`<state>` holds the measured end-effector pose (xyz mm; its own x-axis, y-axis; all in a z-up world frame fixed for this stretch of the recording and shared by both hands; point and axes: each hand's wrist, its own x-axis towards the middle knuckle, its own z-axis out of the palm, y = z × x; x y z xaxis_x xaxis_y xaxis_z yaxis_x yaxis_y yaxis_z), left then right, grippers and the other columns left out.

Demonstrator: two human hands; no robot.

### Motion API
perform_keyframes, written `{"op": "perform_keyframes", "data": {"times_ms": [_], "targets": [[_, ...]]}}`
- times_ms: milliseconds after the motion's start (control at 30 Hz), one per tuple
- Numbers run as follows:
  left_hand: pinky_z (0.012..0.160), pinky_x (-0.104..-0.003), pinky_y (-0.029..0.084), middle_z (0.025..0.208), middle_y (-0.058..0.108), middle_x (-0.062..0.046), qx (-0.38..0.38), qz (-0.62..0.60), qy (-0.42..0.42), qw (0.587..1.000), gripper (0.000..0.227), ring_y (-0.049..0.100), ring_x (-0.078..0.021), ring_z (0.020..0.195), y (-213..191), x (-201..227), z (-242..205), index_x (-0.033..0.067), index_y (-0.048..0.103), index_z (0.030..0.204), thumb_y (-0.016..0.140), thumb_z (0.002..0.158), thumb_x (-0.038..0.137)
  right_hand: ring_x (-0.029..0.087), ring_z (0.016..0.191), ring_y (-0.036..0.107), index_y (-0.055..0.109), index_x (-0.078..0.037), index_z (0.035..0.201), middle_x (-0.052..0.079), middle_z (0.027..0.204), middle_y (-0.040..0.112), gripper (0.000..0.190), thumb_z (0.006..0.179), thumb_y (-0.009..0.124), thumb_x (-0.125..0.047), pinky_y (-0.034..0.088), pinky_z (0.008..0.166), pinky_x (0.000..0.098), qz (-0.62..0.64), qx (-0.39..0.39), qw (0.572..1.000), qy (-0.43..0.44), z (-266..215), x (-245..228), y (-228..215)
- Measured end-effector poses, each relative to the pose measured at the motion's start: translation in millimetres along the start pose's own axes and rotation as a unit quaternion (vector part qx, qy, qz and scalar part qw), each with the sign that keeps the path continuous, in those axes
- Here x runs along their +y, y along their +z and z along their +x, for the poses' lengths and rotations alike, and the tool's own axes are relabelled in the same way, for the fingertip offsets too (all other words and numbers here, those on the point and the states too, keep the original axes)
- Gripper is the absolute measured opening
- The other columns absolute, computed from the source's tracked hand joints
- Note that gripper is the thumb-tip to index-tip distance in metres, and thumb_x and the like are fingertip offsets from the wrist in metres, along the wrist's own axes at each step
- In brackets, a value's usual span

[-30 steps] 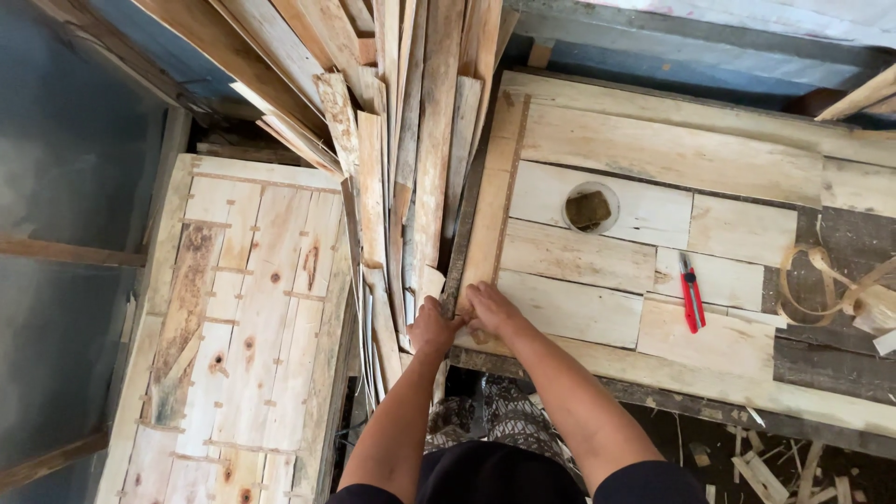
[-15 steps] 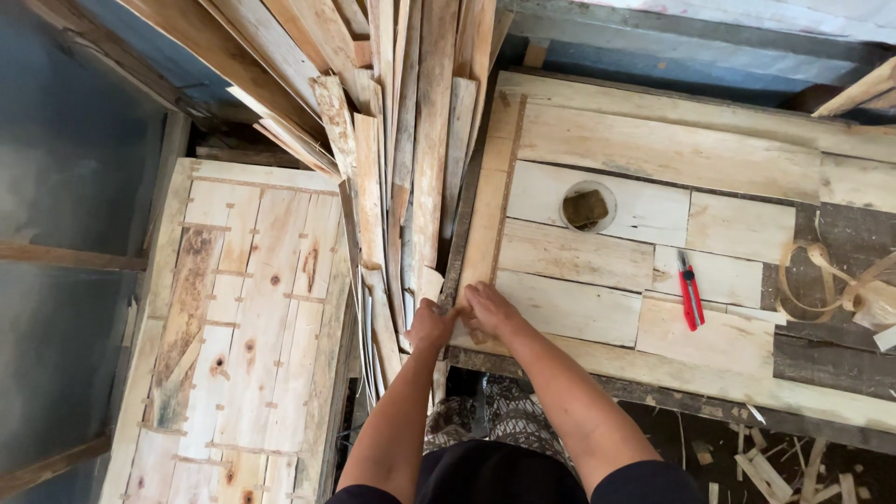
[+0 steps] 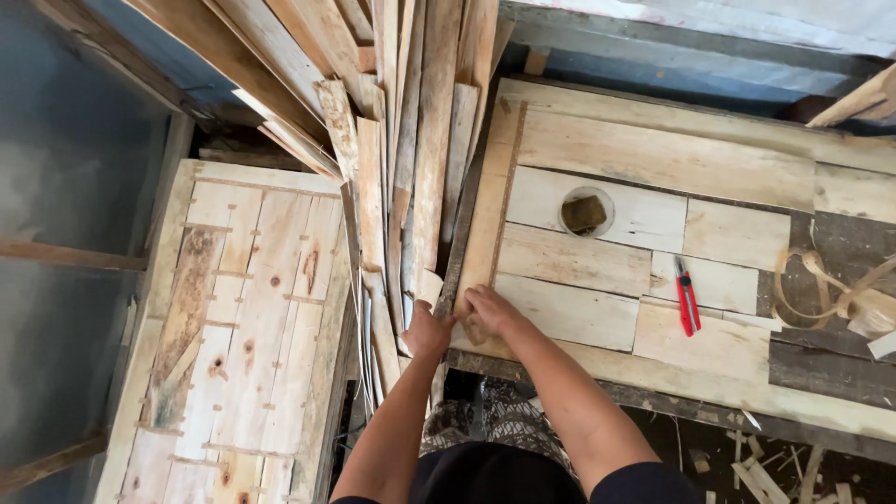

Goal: The recorder is fitting and trimming thin wood strips onto a flat wooden surface using a utility knife.

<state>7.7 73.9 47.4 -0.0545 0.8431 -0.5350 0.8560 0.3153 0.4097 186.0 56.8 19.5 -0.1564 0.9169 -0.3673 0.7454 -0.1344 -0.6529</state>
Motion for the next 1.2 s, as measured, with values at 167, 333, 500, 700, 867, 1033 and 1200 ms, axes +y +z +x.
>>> {"op": "perform_keyframes", "data": {"times_ms": [167, 333, 500, 700, 867, 1033, 1200], "targets": [[0.093, -0.049, 0.05, 0.117, 0.072, -0.01, 0.067, 0.039, 0.064, 0.995, 0.049, 0.068, -0.0303, 0.111, -10.5, 11.9, -29.6, 0.0099, 0.067, 0.114, 0.081, 0.079, 0.042, 0.033, 0.1, 0.061, 0.057, -0.008, 0.094, 0.013, 0.103, 0.059, 0.023, 0.082, 0.077, -0.005, 0.051, 0.084, 0.0415, 0.003, 0.019, 1.0, -0.021, 1.5, 5.2, 2.3], [0.093, -0.045, 0.056, 0.102, 0.076, -0.023, -0.15, 0.019, 0.019, 0.988, 0.06, 0.073, -0.0373, 0.101, 16.0, 6.9, -40.6, 0.0059, 0.082, 0.097, 0.064, 0.088, 0.063, 0.032, 0.102, 0.061, 0.059, -0.01, 0.094, 0.012, 0.102, 0.061, 0.025, 0.079, 0.079, -0.008, 0.051, 0.087, 0.0416, 0.008, 0.025, 0.999, -0.018, 10.9, 24.3, 15.9], [0.091, -0.044, 0.056, 0.097, 0.076, -0.019, -0.179, -0.023, -0.006, 0.983, 0.063, 0.074, -0.0336, 0.1, 39.2, -1.8, -39.6, 0.0053, 0.081, 0.096, 0.062, 0.088, 0.065, 0.034, 0.102, 0.059, 0.055, -0.011, 0.095, 0.012, 0.105, 0.056, 0.041, 0.069, 0.087, -0.013, 0.051, 0.086, 0.0418, 0.007, 0.008, 1.0, -0.01, -0.4, 5.0, 2.7], [0.087, -0.04, 0.063, 0.085, 0.081, -0.012, -0.225, -0.07, -0.024, 0.971, 0.044, 0.082, -0.0276, 0.09, 49.3, -5.5, -38.2, 0.0064, 0.083, 0.087, 0.063, 0.087, 0.046, 0.037, 0.102, 0.057, 0.052, -0.01, 0.091, 0.013, 0.102, 0.057, 0.056, 0.056, 0.097, -0.014, 0.049, 0.085, 0.0437, -0.005, 0.074, 0.996, -0.049, -3.9, -1.0, 8.3], [0.092, -0.044, 0.056, 0.098, 0.078, -0.016, -0.146, -0.023, 0.056, 0.987, 0.039, 0.074, -0.0334, 0.099, 72.6, -11.5, -31.7, 0.0113, 0.082, 0.093, 0.07, 0.086, 0.047, 0.037, 0.107, 0.059, 0.056, -0.008, 0.093, 0.016, 0.107, 0.061, 0.049, 0.06, 0.092, -0.01, 0.051, 0.086, 0.0441, -0.022, 0.069, 0.997, 0.034, 5.6, -3.0, 22.3], [0.091, -0.049, 0.057, 0.11, 0.076, -0.017, -0.102, 0.011, 0.057, 0.993, 0.039, 0.073, -0.0358, 0.103, 69.8, 3.8, -40.2, 0.0132, 0.08, 0.106, 0.066, 0.088, 0.044, 0.04, 0.117, 0.059, 0.059, 0.0, 0.112, 0.024, 0.124, 0.06, 0.031, 0.085, 0.072, -0.007, 0.053, 0.094, 0.0457, -0.088, 0.062, 0.987, 0.116, 14.1, -13.1, 27.9], [0.091, -0.048, 0.058, 0.113, 0.075, -0.017, -0.143, 0.056, 0.078, 0.985, 0.048, 0.072, -0.035, 0.108, 53.3, 24.3, -61.2, 0.0086, 0.076, 0.112, 0.071, 0.085, 0.048, 0.041, 0.122, 0.056, 0.06, -0.003, 0.113, 0.022, 0.125, 0.059, 0.039, 0.08, 0.078, -0.012, 0.049, 0.1, 0.0475, -0.08, 0.072, 0.988, 0.111, 13.5, -16.8, 24.8]]}}
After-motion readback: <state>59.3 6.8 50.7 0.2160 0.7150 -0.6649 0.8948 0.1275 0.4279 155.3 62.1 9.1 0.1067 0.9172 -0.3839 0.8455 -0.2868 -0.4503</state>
